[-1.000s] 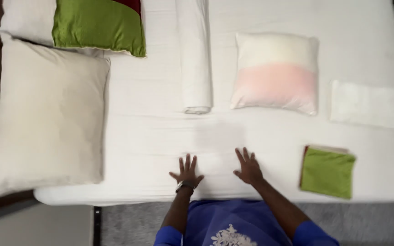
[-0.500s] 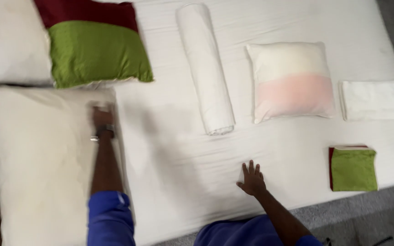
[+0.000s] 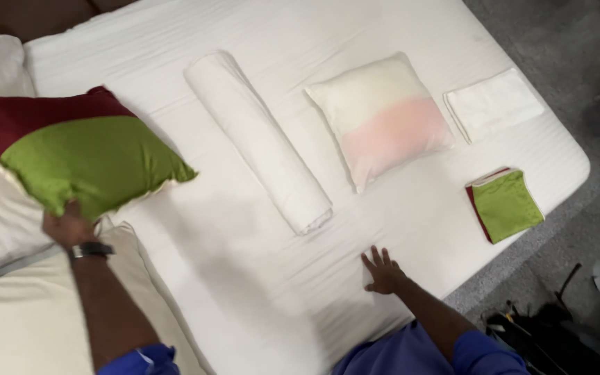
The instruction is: The person removes a pillow from a decorative cover, places the cover on the bed, and folds it into a small square. They then place the pillow on the bed and repeat the process with a second pillow and cover.
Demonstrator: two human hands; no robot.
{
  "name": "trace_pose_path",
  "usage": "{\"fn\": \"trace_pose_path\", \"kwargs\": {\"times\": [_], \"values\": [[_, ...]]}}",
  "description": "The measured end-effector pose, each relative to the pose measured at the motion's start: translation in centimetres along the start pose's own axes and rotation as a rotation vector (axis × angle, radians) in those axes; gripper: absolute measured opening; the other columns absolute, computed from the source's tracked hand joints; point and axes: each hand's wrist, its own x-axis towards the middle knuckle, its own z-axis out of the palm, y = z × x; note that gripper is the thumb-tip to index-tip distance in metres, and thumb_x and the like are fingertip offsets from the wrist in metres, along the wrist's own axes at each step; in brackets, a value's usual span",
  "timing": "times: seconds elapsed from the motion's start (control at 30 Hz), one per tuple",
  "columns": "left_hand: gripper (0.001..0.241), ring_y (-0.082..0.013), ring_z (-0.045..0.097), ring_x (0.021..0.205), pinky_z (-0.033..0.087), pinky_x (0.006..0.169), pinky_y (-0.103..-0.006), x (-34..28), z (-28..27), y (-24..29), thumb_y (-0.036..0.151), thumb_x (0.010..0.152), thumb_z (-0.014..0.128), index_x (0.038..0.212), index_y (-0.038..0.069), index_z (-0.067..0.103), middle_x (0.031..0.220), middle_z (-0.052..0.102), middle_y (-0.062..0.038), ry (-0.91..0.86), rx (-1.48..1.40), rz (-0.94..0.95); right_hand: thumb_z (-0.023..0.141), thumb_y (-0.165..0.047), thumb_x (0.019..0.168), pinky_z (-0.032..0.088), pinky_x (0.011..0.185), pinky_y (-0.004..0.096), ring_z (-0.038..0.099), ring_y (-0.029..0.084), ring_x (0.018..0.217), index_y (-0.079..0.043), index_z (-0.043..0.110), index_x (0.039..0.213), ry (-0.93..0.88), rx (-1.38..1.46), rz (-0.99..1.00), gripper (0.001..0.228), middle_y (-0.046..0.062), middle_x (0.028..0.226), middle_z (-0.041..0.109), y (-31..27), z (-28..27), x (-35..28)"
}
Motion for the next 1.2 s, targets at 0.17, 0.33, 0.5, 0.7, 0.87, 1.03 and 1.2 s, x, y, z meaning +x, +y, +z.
{"fn": "trace_pose_path", "kwargs": {"times": [0.17,0.33,0.5,0.7,0.87,1.03,1.2], "values": [[0.036,-0.0099,0.050,0.076,0.052,0.070,-0.0253,-14.1,7.9,4.1,0.021,0.101,0.085,0.109,0.015,0.051,0.097,0.054,0.002,-0.171,-0.100,0.191,0.062,-0.060,0.097,0.028,0.121,0.056,0.005,0.041,0.157,-0.030,0.000,0.166,0.036,0.125,0.021,0.098,0.015,0.172,-0.006,-1.9,-3.6,-3.5],[0.039,-0.0222,0.069,0.080,0.054,0.071,-0.0371,-36.0,11.0,10.9,0.028,0.083,0.093,0.110,0.010,0.071,0.090,0.071,-0.012,-0.245,0.014,0.364,0.077,-0.056,0.087,0.035,0.123,0.055,0.025,0.034,0.155,-0.028,0.006,0.167,0.249,0.696,-0.099,0.110,0.015,0.170,0.016,-3.0,-5.3,-8.0],[0.024,-0.0060,0.055,0.056,0.044,0.053,-0.0181,-53.8,13.4,27.1,0.008,0.093,0.075,0.087,0.011,0.052,0.063,0.050,0.004,-0.541,-0.620,-0.201,0.097,-0.038,0.073,0.037,0.112,0.061,0.035,0.040,0.144,-0.002,0.016,0.157,0.416,1.067,-0.249,0.123,0.022,0.161,0.024,1.3,-3.0,-10.0],[0.027,-0.0131,0.071,0.064,0.059,0.058,-0.0244,-59.0,17.2,18.0,0.013,0.094,0.073,0.097,0.012,0.046,0.077,0.070,-0.007,-0.464,-0.771,-0.348,0.083,-0.026,0.080,0.041,0.103,0.051,0.042,0.033,0.128,0.001,0.030,0.145,0.653,1.157,-0.345,0.089,0.019,0.144,0.037,9.0,-3.4,-13.2],[0.022,-0.0171,0.074,0.068,0.064,0.066,-0.0297,-64.5,19.8,19.6,0.016,0.097,0.069,0.098,0.010,0.048,0.082,0.073,-0.014,-0.354,-0.741,-0.217,0.072,-0.016,0.086,0.044,0.095,0.043,0.048,0.027,0.115,0.003,0.041,0.135,0.846,1.255,-0.443,0.061,0.016,0.131,0.048,17.5,-4.8,-16.6],[0.015,-0.0206,0.075,0.076,0.066,0.078,-0.0348,-71.8,21.4,20.3,0.012,0.100,0.065,0.097,0.007,0.051,0.089,0.074,-0.016,-0.231,-0.749,-0.088,0.061,-0.005,0.092,0.048,0.087,0.035,0.054,0.021,0.101,0.005,0.053,0.126,1.081,1.403,-0.463,0.035,0.014,0.117,0.059,26.6,-5.5,-21.9],[0.017,-0.0257,0.067,0.101,0.057,0.094,-0.0394,-78.6,20.9,19.4,0.025,0.105,0.059,0.110,0.009,0.054,0.107,0.064,-0.014,-0.392,-0.850,-0.198,0.051,0.006,0.099,0.051,0.079,0.027,0.060,0.015,0.088,0.007,0.065,0.116,1.406,1.487,-0.462,0.022,0.011,0.103,0.070,35.0,-10.5,-28.0]]}}
